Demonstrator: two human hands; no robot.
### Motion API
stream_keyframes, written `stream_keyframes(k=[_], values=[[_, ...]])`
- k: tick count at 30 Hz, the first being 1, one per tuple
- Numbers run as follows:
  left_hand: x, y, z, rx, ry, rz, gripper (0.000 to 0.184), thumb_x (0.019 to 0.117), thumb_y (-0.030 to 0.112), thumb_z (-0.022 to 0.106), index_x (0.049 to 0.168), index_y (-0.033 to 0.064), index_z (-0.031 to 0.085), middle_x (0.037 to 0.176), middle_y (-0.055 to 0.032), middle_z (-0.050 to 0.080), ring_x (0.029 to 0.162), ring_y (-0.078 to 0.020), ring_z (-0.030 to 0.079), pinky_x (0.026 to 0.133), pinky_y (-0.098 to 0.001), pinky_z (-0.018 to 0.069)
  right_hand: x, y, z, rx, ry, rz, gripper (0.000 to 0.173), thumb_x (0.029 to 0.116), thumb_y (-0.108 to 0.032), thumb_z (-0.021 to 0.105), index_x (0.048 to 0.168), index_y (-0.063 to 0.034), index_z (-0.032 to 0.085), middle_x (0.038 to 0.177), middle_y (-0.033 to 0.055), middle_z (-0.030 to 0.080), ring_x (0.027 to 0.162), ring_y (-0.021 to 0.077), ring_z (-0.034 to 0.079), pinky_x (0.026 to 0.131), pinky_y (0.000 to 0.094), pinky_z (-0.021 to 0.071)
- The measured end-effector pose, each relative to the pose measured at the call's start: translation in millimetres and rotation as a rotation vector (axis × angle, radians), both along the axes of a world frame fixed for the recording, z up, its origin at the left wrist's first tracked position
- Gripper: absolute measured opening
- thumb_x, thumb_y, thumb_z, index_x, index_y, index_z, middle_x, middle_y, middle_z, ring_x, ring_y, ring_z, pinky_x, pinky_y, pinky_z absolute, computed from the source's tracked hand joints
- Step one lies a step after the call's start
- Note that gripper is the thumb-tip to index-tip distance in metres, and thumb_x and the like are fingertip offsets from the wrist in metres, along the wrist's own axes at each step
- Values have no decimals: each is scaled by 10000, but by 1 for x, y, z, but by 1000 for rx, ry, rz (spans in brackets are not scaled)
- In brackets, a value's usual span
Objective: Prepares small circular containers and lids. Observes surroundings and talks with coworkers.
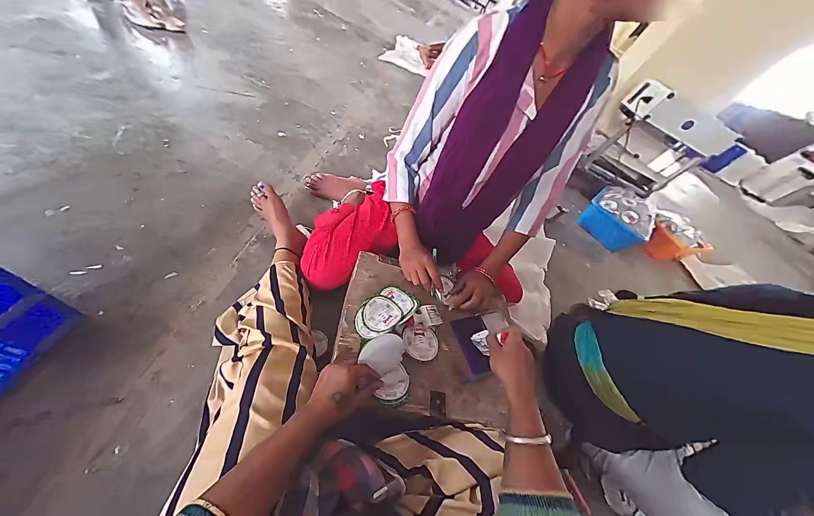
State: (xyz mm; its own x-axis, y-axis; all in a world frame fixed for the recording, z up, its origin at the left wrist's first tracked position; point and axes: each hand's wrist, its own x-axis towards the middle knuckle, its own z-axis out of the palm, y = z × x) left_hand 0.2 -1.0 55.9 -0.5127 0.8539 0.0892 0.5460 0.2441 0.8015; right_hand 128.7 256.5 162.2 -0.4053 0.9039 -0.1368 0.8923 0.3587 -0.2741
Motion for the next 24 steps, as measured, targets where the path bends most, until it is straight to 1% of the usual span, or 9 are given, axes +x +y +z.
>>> stream_keyframes(k=[4, 7, 10, 12, 14, 16, 18, 21, 24], values=[[1, 2, 9, -80, -104, 68, 346, 958, 320, 705, 1041, -11, 762, 1038, -229, 737, 1019, -391, 707, 929, -581, 516, 8, -50, 16, -19, 238, 235, 366, 1034, -171, 558, 1273, 107, 571, 1072, 308, 668, 996, 449, 663, 874, 619, 489], [-1, 4, 6, -80, -129, 91, 381, 994, 314, 657, 1074, -55, 703, 1017, -244, 718, 988, -401, 703, 895, -579, 522, 7, -82, 10, -105, 272, 433, 332, 1010, -181, 575, 1208, 85, 591, 949, 234, 680, 862, 380, 680, 767, 579, 529], [0, 3, 3, -19, -130, 116, 327, 1038, 219, 579, 1192, -66, 627, 984, -263, 712, 913, -435, 713, 845, -600, 538, -1, -110, 6, -159, 152, 523, 331, 1025, -222, 569, 1218, 44, 603, 916, 207, 688, 843, 378, 688, 750, 571, 532], [1, 2, 4, 14, -128, 136, 345, 1059, 170, 519, 1310, -62, 568, 1022, -272, 715, 923, -454, 716, 852, -605, 543, -8, -121, 2, -129, 89, 557, 326, 1024, -249, 568, 1200, 23, 606, 873, 194, 691, 822, 379, 696, 726, 561, 533], [0, 2, 8, -2, -145, 132, 412, 1078, 144, 465, 1461, -7, 478, 1093, -270, 712, 964, -464, 710, 889, -609, 535, -19, -131, 3, -140, -13, 560, 353, 1050, -280, 546, 1255, 5, 584, 926, 197, 699, 885, 387, 701, 768, 563, 532], [0, 3, 5, 38, -116, 128, 449, 1073, 94, 443, 1517, 33, 455, 1089, -277, 717, 940, -474, 714, 865, -619, 540, -29, -140, -12, -125, -72, 572, 360, 1037, -239, 559, 1286, 20, 578, 958, 221, 709, 918, 410, 708, 790, 581, 538], [-1, 2, 2, 50, -93, 95, 436, 1041, 16, 438, 1459, 57, 555, 1174, -287, 696, 998, -484, 702, 883, -634, 531, -36, -148, -20, -153, -177, 557, 360, 1042, -231, 554, 1317, 2, 557, 1014, 215, 714, 980, 403, 705, 833, 567, 531], [1, 1, 5, 20, -69, 43, 432, 976, -70, 455, 1284, 88, 713, 1310, -298, 640, 1108, -486, 675, 926, -638, 519, -34, -146, -16, -211, -232, 543, 380, 1060, -245, 529, 1362, -14, 519, 1068, 210, 704, 1018, 393, 698, 854, 558, 531], [-4, -1, 8, -2, -12, -23, 391, 1014, -24, 434, 1288, 63, 698, 1279, -284, 655, 1071, -463, 691, 906, -614, 534, -15, -126, -19, -128, 112, 473, 370, 1032, -198, 573, 1287, 70, 571, 994, 250, 699, 914, 408, 704, 800, 581, 546]])
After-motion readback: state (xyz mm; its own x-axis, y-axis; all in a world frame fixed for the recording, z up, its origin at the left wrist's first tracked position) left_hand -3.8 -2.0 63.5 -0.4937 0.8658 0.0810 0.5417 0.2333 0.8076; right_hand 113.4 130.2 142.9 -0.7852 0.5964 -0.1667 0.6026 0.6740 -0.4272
